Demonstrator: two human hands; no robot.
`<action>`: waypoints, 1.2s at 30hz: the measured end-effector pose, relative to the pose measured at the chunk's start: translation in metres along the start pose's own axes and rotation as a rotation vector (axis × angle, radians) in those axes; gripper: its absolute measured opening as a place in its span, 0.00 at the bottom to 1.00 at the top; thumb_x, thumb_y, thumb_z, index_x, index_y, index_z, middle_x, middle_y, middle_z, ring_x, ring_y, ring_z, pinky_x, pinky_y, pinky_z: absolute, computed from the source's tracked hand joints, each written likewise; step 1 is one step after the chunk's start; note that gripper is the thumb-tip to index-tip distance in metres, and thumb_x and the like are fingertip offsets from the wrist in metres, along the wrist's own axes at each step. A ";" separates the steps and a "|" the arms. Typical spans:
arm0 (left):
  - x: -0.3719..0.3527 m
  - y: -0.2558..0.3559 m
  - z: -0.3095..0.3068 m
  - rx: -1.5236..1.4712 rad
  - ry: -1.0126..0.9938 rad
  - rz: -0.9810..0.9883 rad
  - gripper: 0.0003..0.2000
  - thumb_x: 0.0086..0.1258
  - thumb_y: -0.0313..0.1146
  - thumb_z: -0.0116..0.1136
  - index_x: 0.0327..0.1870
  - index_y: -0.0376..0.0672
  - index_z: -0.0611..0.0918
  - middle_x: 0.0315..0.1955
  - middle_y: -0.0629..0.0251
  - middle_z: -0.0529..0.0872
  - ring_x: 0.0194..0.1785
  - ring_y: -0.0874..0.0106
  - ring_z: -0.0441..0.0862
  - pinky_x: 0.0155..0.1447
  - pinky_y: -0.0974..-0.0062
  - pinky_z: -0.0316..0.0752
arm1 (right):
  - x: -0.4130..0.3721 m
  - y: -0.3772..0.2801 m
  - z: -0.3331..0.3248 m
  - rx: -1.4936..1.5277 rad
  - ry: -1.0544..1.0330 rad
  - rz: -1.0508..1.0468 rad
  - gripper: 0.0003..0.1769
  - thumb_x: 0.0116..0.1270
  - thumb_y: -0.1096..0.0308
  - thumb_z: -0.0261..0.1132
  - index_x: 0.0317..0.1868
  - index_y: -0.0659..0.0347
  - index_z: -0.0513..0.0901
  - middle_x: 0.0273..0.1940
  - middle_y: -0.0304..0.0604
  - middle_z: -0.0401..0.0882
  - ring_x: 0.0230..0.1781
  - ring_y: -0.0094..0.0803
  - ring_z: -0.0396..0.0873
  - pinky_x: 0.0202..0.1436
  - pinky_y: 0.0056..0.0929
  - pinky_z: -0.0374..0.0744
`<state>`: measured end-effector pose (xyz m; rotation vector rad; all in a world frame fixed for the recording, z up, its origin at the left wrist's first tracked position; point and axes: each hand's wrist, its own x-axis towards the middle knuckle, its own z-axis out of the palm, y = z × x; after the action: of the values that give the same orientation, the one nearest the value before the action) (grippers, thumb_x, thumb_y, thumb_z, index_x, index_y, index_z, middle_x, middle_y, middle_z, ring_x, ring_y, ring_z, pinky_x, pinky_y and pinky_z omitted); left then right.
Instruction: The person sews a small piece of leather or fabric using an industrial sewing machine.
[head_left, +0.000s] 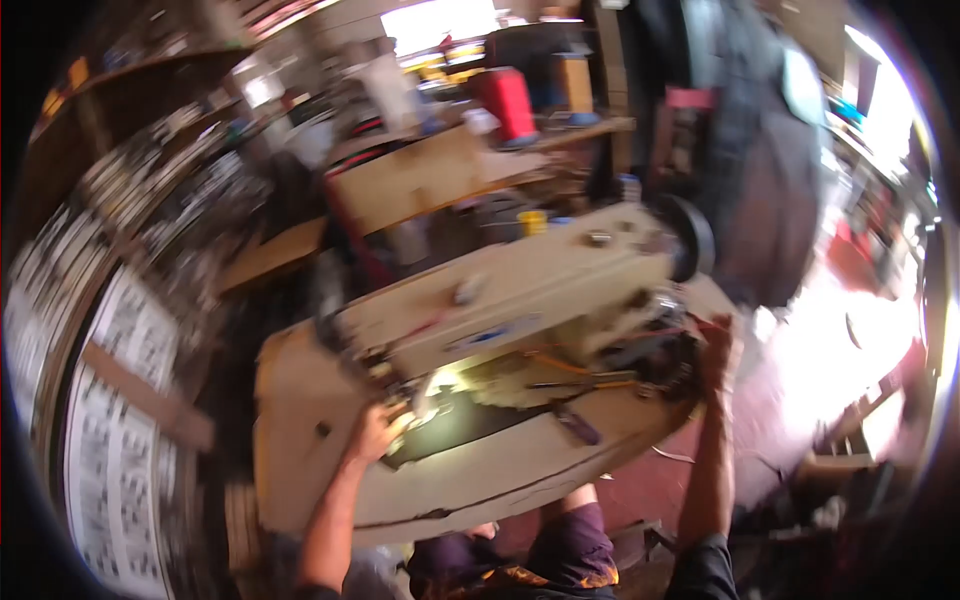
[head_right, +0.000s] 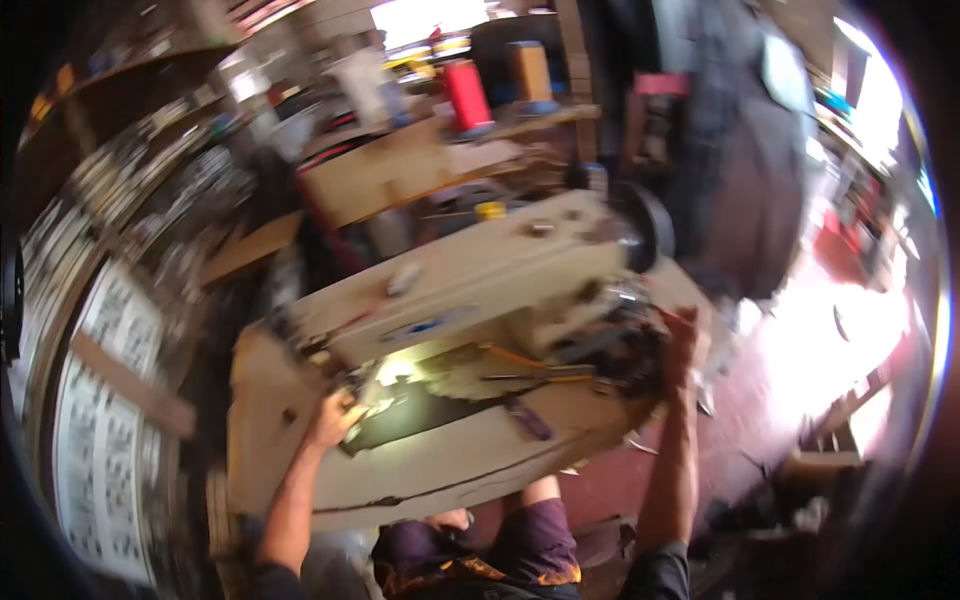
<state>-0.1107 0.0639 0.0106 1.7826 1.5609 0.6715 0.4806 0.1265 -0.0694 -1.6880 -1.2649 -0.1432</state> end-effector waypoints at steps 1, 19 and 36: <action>-0.005 0.009 -0.001 0.023 0.025 -0.011 0.13 0.70 0.28 0.64 0.52 0.33 0.84 0.44 0.63 0.88 0.45 0.75 0.82 0.51 0.74 0.79 | -0.001 0.015 0.008 -0.063 0.032 -0.041 0.07 0.64 0.76 0.67 0.42 0.65 0.85 0.38 0.46 0.83 0.40 0.41 0.83 0.47 0.38 0.80; 0.004 -0.014 0.005 0.030 0.155 0.179 0.10 0.64 0.29 0.68 0.37 0.36 0.76 0.39 0.59 0.78 0.41 0.63 0.80 0.46 0.66 0.76 | 0.014 0.026 0.013 0.582 -0.005 0.198 0.16 0.82 0.58 0.51 0.43 0.66 0.68 0.38 0.49 0.77 0.51 0.42 0.87 0.51 0.32 0.83; 0.004 -0.011 0.003 -0.027 0.117 0.134 0.10 0.64 0.29 0.68 0.36 0.37 0.77 0.38 0.59 0.79 0.40 0.64 0.80 0.44 0.67 0.76 | 0.013 0.031 0.017 0.682 -0.022 0.186 0.14 0.83 0.61 0.50 0.43 0.65 0.67 0.41 0.47 0.74 0.51 0.45 0.86 0.53 0.31 0.84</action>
<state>-0.1151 0.0682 -0.0005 1.8687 1.5103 0.8713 0.5034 0.1482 -0.0897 -1.1982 -1.0065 0.3811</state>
